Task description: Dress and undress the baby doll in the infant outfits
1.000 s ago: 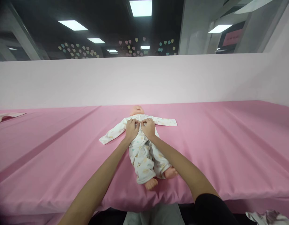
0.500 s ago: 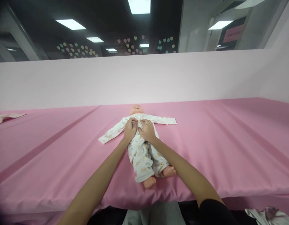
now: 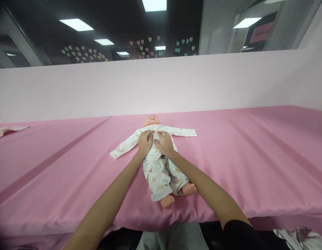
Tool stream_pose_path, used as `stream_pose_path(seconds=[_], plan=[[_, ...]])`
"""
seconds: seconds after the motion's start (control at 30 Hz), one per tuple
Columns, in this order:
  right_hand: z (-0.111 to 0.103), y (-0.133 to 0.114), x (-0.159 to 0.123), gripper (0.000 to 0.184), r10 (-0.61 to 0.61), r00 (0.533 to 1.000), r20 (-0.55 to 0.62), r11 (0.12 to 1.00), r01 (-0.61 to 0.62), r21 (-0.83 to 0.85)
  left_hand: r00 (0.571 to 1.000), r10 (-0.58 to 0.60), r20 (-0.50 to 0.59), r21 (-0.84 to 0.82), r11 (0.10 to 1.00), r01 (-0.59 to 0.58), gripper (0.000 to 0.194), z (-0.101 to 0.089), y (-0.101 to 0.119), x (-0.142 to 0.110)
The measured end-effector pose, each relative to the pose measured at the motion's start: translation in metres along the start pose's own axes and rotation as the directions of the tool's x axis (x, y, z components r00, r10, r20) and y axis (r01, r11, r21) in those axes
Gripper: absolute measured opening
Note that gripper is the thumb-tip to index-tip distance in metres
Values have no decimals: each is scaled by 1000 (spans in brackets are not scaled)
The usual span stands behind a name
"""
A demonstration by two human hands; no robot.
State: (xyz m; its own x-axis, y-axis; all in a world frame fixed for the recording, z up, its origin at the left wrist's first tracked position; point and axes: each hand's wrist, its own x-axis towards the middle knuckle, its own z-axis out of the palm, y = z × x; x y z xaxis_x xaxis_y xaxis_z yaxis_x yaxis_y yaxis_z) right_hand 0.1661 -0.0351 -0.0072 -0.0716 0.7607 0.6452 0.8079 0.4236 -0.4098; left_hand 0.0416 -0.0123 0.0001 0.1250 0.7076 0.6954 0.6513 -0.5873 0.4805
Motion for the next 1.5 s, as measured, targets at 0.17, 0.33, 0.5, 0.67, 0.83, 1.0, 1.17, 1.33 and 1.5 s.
stream_pose_path(seconds=[0.17,0.33,0.5,0.67,0.83,1.0,1.17,1.33,1.5], plan=[[2,3,0,40,-40,999,3,999,40,-26,1000,-5,18,3,1000,5,29,-1,2,0],[2,3,-1,41,-72,997,11,996,72,-57,1000,6,30,9,1000,-7,28,-2,2,-1],[2,5,-1,42,-95,995,31,994,96,-59,999,7,47,12,1000,-7,30,-2,1,-1],[5,10,1,37,-45,999,-15,996,46,75,998,37,44,-16,999,-36,32,-3,3,-1],[6,11,4,23,65,991,-114,969,-36,243,994,52,99,12,999,-53,34,-3,3,-1],[2,10,5,12,143,977,-161,925,-74,373,988,85,132,58,994,-94,35,-3,2,-1],[0,14,5,13,289,949,-123,808,-173,563,986,102,131,25,994,-106,34,-2,0,-2],[-4,13,3,13,418,898,-142,763,-262,591,998,62,0,-101,993,-62,31,-6,4,-2],[-8,10,3,15,419,895,-153,787,-274,553,942,156,-298,-338,906,-257,20,-49,69,-9]])
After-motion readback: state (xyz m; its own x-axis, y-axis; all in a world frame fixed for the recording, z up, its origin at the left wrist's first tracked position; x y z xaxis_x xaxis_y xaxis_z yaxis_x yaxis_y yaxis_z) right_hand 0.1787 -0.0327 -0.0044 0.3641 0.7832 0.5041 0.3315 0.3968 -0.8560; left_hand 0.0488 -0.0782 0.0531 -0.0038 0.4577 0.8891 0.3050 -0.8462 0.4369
